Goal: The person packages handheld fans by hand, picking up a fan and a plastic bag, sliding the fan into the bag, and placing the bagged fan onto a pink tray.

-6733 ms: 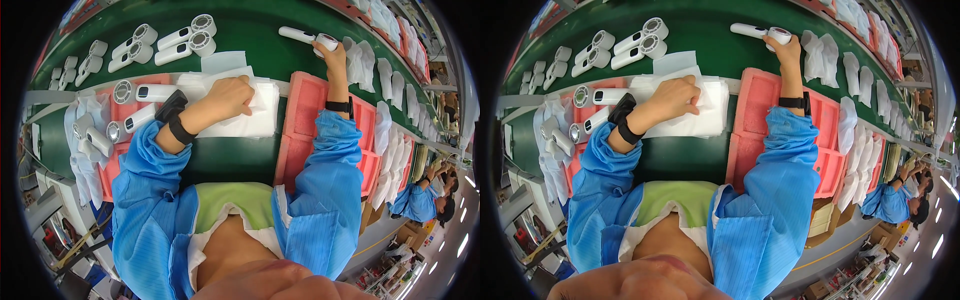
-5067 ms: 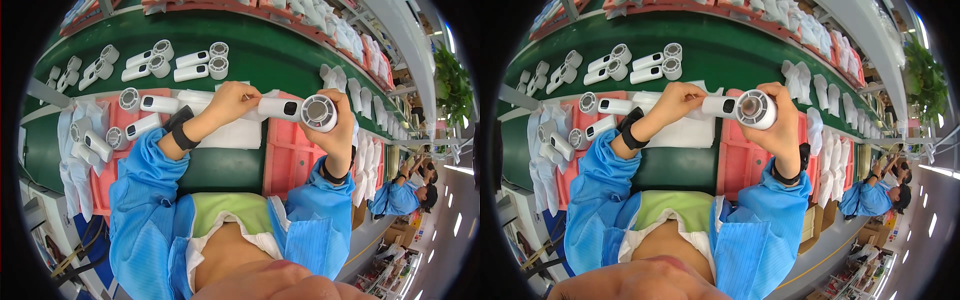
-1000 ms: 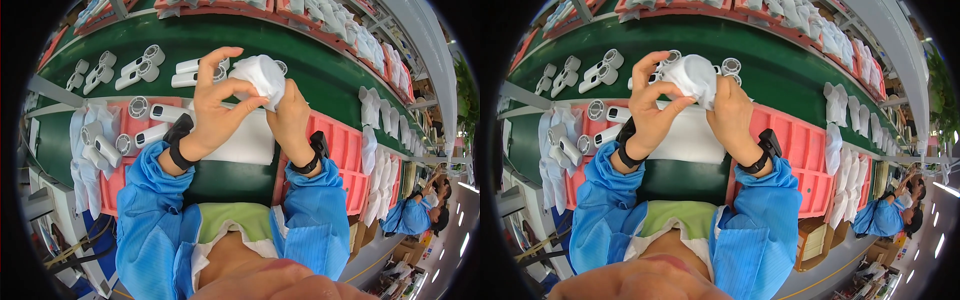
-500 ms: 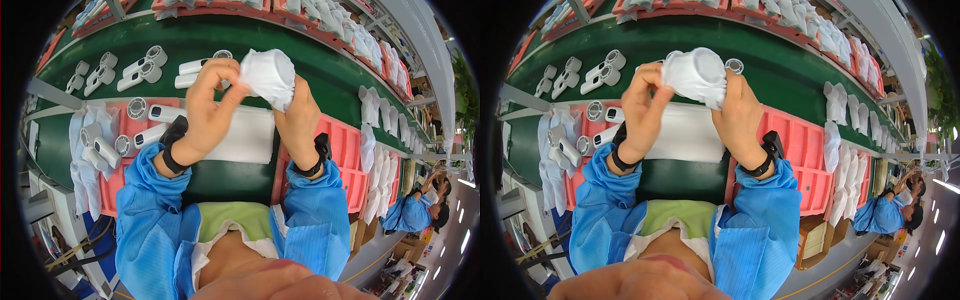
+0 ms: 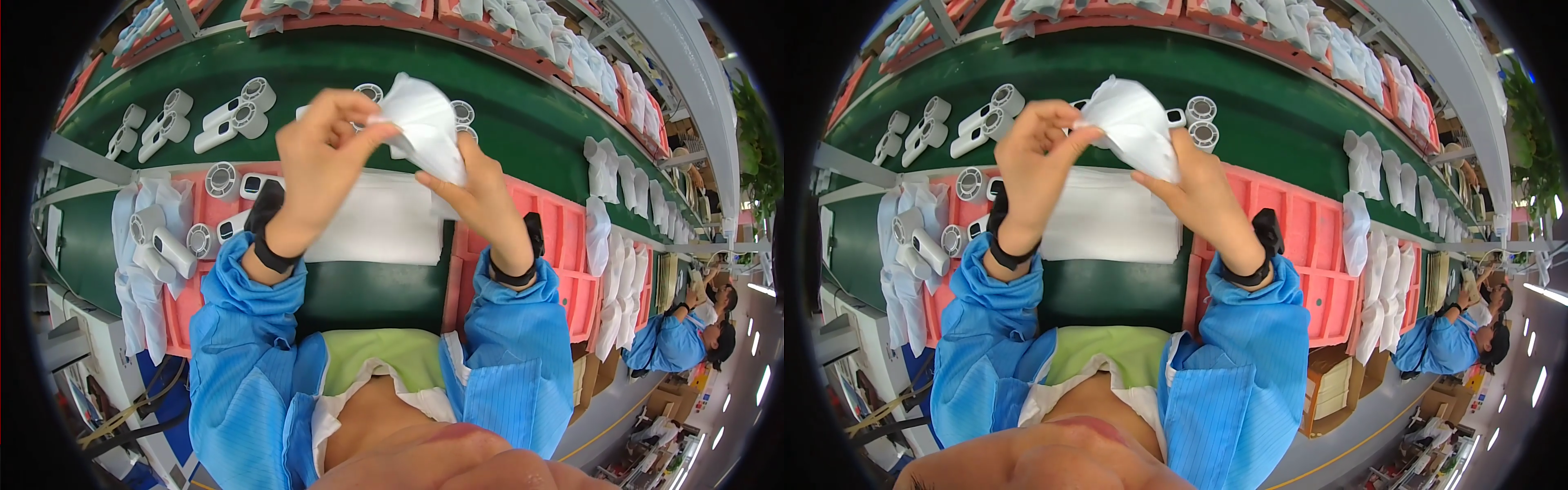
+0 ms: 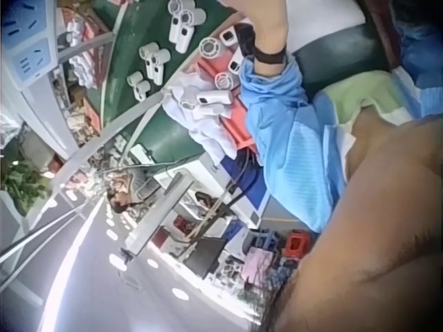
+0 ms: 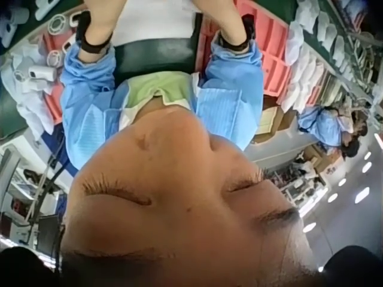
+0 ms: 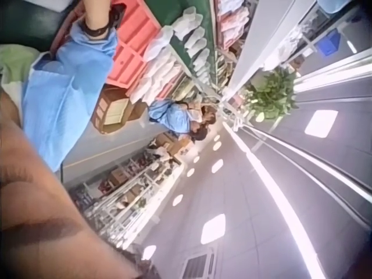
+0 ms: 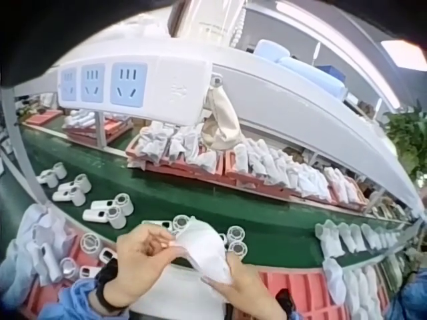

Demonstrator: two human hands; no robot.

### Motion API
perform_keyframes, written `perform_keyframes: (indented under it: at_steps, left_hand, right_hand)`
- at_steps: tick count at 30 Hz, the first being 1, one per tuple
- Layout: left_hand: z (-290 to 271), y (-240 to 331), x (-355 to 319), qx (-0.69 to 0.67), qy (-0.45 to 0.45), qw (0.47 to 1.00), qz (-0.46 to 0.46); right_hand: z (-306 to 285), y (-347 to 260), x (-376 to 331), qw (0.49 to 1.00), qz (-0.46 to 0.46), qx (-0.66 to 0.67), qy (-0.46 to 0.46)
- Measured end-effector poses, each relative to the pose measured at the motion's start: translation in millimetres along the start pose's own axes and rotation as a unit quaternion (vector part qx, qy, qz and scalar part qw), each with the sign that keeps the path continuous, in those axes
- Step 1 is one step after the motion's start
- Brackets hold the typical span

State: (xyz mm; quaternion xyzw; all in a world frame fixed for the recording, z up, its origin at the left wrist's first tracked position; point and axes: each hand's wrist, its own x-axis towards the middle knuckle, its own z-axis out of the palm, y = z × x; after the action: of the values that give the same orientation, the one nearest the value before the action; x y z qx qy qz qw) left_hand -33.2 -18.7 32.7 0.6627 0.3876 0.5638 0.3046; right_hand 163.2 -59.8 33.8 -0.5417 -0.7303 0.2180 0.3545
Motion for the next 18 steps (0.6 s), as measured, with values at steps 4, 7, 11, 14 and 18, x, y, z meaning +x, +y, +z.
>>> perform_keyframes:
  at_steps: [4, 7, 11, 14, 18]
  left_hand:
    - [16.0, -24.7, 2.5, -0.079, 0.067, 0.994, 0.026]
    - [50.1, -36.2, -22.8, 0.018, -0.123, 0.991, 0.048]
    - [87.1, -45.1, -58.2, 0.181, -0.343, 0.921, 0.034]
    - [98.3, -69.7, -68.1, 0.194, -0.324, 0.923, 0.075]
    - [113.7, -84.9, -71.1, 0.203, -0.314, 0.924, 0.083]
  right_hand:
    - [-36.7, 42.1, 12.5, 0.999, 0.033, -0.027, -0.030]
    - [-67.8, 144.9, 39.4, 0.967, 0.163, -0.139, 0.135]
    - [-86.0, 273.4, 25.4, 0.904, 0.233, -0.332, 0.136]
    - [-68.4, 258.4, 19.9, 0.795, 0.132, -0.557, 0.200]
    - [-66.3, 206.8, 38.0, 0.978, 0.154, -0.137, -0.005]
